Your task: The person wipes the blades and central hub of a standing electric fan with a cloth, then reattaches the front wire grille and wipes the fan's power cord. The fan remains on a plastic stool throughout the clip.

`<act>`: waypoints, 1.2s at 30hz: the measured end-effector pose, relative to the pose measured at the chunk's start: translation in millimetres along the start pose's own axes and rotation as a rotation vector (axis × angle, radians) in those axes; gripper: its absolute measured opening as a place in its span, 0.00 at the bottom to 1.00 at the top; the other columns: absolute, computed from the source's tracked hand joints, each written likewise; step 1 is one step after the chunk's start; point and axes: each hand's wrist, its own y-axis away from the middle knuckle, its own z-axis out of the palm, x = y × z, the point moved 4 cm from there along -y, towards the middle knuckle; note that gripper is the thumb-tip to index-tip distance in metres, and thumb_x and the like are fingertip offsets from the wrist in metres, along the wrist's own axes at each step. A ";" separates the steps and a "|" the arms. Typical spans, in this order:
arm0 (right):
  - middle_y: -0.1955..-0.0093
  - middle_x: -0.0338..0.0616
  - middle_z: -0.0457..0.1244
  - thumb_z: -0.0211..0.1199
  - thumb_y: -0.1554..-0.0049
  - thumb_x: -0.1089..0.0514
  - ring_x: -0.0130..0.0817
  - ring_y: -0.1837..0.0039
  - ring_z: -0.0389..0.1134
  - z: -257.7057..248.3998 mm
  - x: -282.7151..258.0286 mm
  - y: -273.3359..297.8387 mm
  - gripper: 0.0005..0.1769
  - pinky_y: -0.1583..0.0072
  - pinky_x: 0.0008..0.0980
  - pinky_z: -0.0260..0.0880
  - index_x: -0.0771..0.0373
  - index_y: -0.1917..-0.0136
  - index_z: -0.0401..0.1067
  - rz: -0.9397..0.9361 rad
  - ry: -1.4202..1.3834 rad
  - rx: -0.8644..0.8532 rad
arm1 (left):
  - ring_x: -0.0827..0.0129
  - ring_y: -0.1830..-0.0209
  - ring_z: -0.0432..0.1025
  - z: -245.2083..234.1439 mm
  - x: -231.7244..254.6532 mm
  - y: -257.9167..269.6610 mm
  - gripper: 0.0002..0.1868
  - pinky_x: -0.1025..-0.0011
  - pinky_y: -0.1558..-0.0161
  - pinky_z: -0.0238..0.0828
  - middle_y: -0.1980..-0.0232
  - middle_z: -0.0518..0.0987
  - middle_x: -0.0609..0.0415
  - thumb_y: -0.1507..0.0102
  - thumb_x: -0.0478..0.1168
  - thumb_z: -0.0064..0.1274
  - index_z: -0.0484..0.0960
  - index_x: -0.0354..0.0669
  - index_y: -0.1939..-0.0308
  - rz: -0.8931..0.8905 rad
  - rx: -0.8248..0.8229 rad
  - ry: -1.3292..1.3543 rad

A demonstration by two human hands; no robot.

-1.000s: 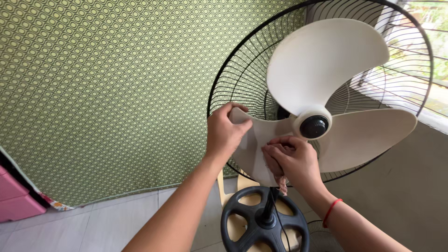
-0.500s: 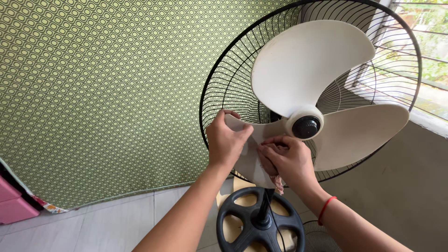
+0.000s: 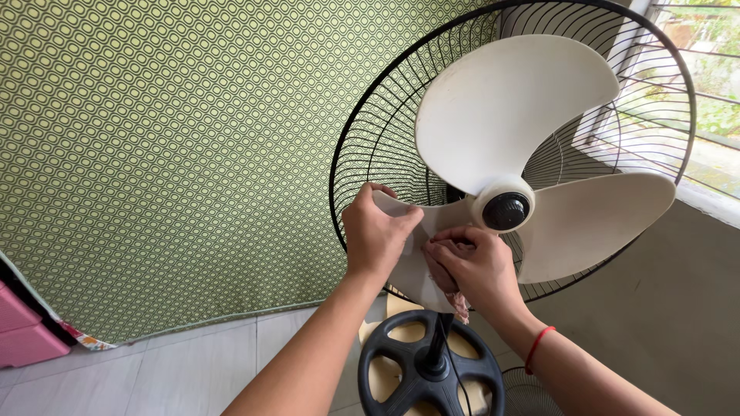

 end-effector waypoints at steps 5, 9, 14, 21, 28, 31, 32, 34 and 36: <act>0.61 0.45 0.73 0.71 0.50 0.52 0.29 0.58 0.75 -0.7 -2.9 1.1 0.16 0.53 0.31 0.75 0.65 0.53 0.81 0.004 -0.008 -0.005 | 0.67 0.74 0.81 -1.1 4.0 1.6 0.14 0.70 0.69 0.79 0.72 0.83 0.49 0.49 0.38 0.65 0.77 0.36 0.65 0.013 0.001 -0.008; 0.61 0.45 0.73 0.71 0.50 0.51 0.29 0.58 0.75 -0.7 -2.5 0.7 0.16 0.53 0.32 0.75 0.64 0.53 0.81 0.016 -0.006 -0.014 | 0.66 0.75 0.81 -0.8 4.4 1.4 0.15 0.70 0.69 0.79 0.72 0.84 0.49 0.49 0.38 0.65 0.77 0.36 0.65 -0.021 -0.001 -0.001; 0.59 0.45 0.74 0.71 0.50 0.51 0.29 0.56 0.76 -0.8 -1.8 -0.2 0.16 0.51 0.31 0.75 0.65 0.53 0.81 -0.024 0.002 0.006 | 0.66 0.74 0.81 -1.3 4.8 1.4 0.15 0.70 0.69 0.79 0.72 0.83 0.49 0.49 0.39 0.66 0.77 0.37 0.66 -0.002 0.009 -0.012; 0.59 0.47 0.73 0.72 0.50 0.51 0.31 0.57 0.75 -2.0 5.5 2.2 0.18 0.53 0.32 0.74 0.67 0.52 0.80 -0.018 0.017 0.061 | 0.66 0.66 0.81 -6.5 -10.8 0.4 0.15 0.70 0.61 0.78 0.64 0.85 0.49 0.47 0.40 0.62 0.81 0.37 0.58 -0.013 -0.002 0.040; 0.62 0.48 0.72 0.69 0.47 0.57 0.31 0.61 0.73 -12.4 22.8 24.1 0.13 0.57 0.31 0.75 0.68 0.53 0.80 0.032 -0.212 0.106 | 0.71 0.58 0.76 -10.9 -78.5 30.1 0.20 0.72 0.55 0.73 0.56 0.83 0.51 0.38 0.48 0.61 0.81 0.38 0.49 -0.350 -0.241 0.326; 0.60 0.45 0.72 0.71 0.48 0.58 0.28 0.59 0.74 -21.6 25.3 30.7 0.11 0.55 0.28 0.75 0.67 0.53 0.80 -0.076 -0.096 0.216 | 0.70 0.64 0.72 -3.0 -104.2 45.9 0.21 0.71 0.61 0.71 0.62 0.79 0.49 0.36 0.52 0.61 0.85 0.38 0.49 -0.519 -0.348 0.307; 0.59 0.44 0.72 0.71 0.48 0.59 0.28 0.58 0.74 -22.7 23.7 30.2 0.11 0.54 0.28 0.75 0.67 0.54 0.80 -0.145 -0.047 0.251 | 0.72 0.63 0.75 -0.1 -109.3 49.0 0.21 0.71 0.59 0.74 0.61 0.80 0.52 0.37 0.52 0.61 0.83 0.39 0.50 -0.563 -0.364 0.400; 0.58 0.43 0.71 0.71 0.48 0.59 0.30 0.58 0.74 -20.2 22.8 28.2 0.10 0.54 0.29 0.74 0.66 0.54 0.80 -0.175 -0.003 0.270 | 0.74 0.62 0.78 4.1 -115.3 52.1 0.20 0.73 0.59 0.76 0.60 0.82 0.55 0.39 0.51 0.62 0.83 0.41 0.52 -0.599 -0.386 0.490; 0.56 0.41 0.69 0.71 0.48 0.59 0.32 0.61 0.74 -11.5 24.4 20.5 0.09 0.58 0.32 0.75 0.64 0.53 0.80 -0.098 -0.020 0.234 | 0.74 0.64 0.76 7.1 -117.2 50.3 0.17 0.73 0.63 0.71 0.60 0.85 0.56 0.40 0.49 0.62 0.84 0.43 0.54 -0.580 -0.394 0.475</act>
